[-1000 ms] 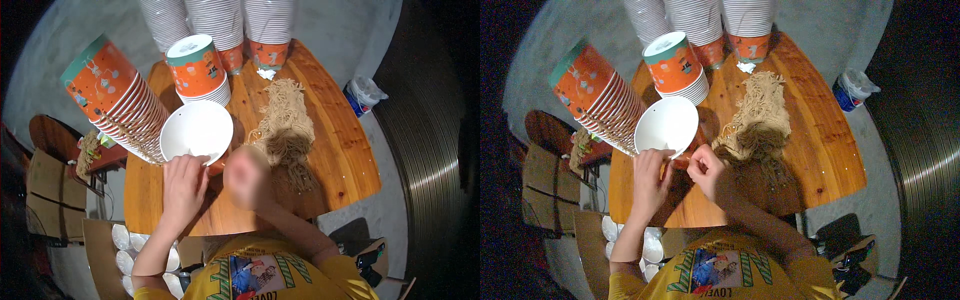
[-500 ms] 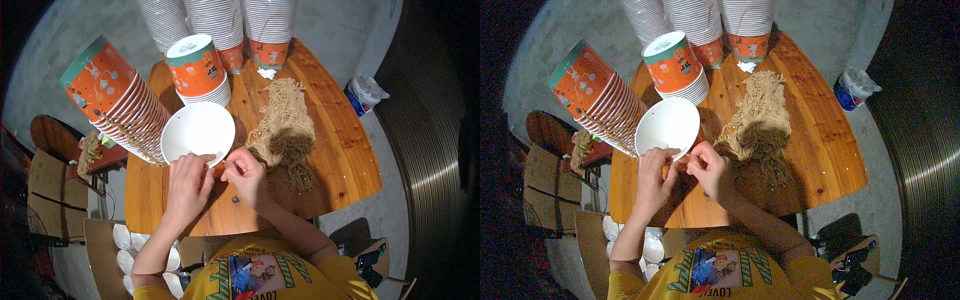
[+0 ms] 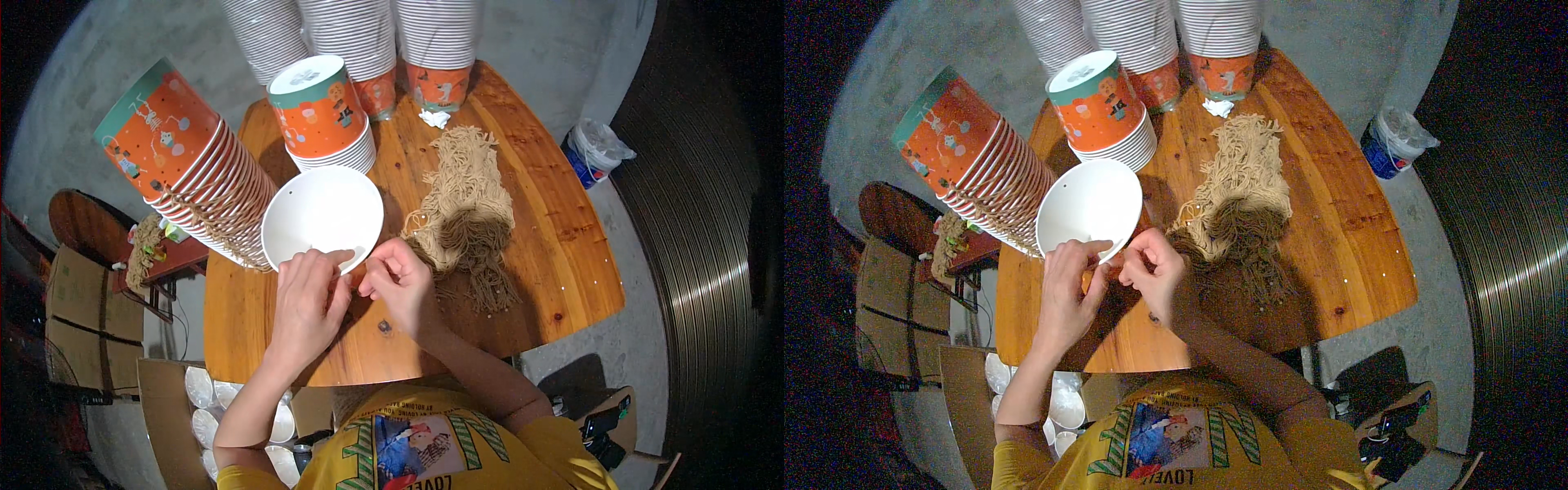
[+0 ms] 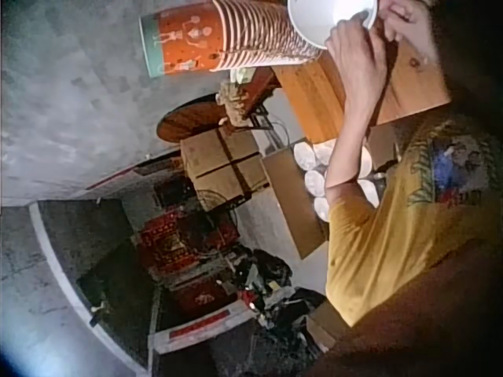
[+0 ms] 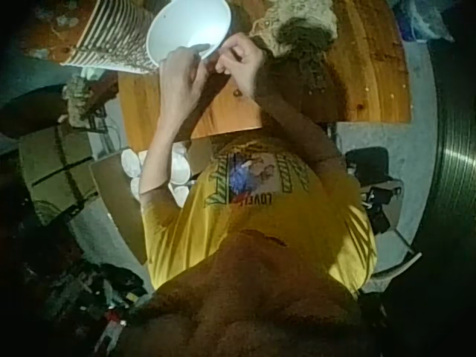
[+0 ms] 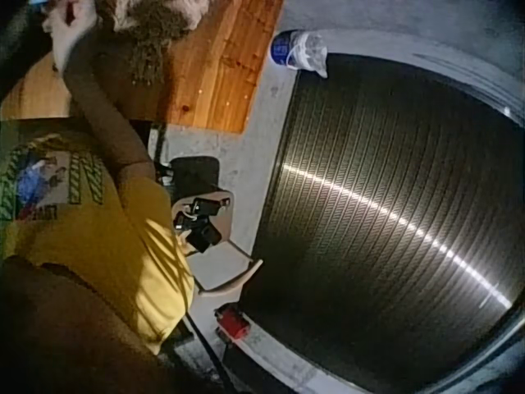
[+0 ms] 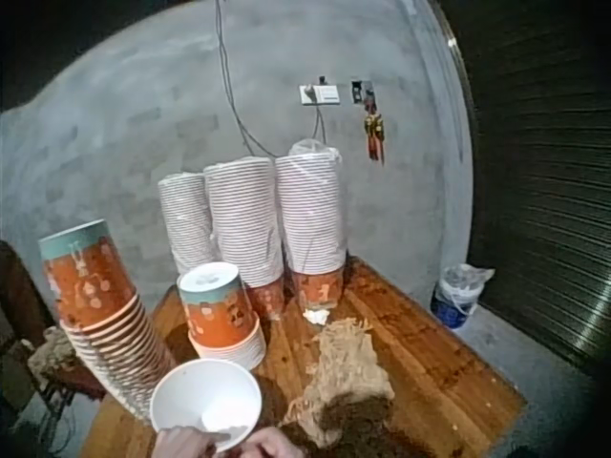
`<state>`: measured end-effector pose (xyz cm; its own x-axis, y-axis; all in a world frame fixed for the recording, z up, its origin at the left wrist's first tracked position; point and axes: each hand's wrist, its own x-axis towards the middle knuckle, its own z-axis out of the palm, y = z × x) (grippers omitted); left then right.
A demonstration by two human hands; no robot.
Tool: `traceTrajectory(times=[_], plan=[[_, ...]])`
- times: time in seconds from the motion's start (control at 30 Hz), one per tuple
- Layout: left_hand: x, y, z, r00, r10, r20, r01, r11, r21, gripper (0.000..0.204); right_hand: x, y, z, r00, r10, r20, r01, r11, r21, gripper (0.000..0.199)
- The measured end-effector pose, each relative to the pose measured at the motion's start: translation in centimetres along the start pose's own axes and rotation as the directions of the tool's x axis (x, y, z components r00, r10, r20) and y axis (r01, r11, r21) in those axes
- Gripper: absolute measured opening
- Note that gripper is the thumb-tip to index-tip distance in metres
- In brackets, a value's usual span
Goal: The person is packaging dried fibrous material into paper cups and securing them with a string.
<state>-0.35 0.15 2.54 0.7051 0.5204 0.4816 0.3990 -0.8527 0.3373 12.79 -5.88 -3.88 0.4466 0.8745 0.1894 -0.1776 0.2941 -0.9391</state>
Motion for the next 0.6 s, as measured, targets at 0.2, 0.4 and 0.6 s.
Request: traceTrajectory(times=[0.2, 0.4, 0.6], plan=[[0.2, -0.2, -0.3, 0.999, -0.015, 0.029, 0.017, 0.997, -0.069, 0.018, -0.1, 0.0, 0.1, 0.999, 0.041, 0.008, -0.042, 0.999, 0.026, 0.003], [1.0, -0.4, -0.7, 0.984, -0.134, 0.118, 0.153, 0.974, -0.169, 0.017, -0.1, 0.2, 0.2, 0.995, 0.100, -0.008, -0.099, 0.993, 0.067, 0.008], [3.2, -2.9, -1.0, 0.831, -0.180, 0.527, 0.424, 0.818, -0.390, 0.020, -0.3, 0.2, 0.4, 0.998, 0.070, 0.000, -0.070, 0.997, 0.009, 0.009]])
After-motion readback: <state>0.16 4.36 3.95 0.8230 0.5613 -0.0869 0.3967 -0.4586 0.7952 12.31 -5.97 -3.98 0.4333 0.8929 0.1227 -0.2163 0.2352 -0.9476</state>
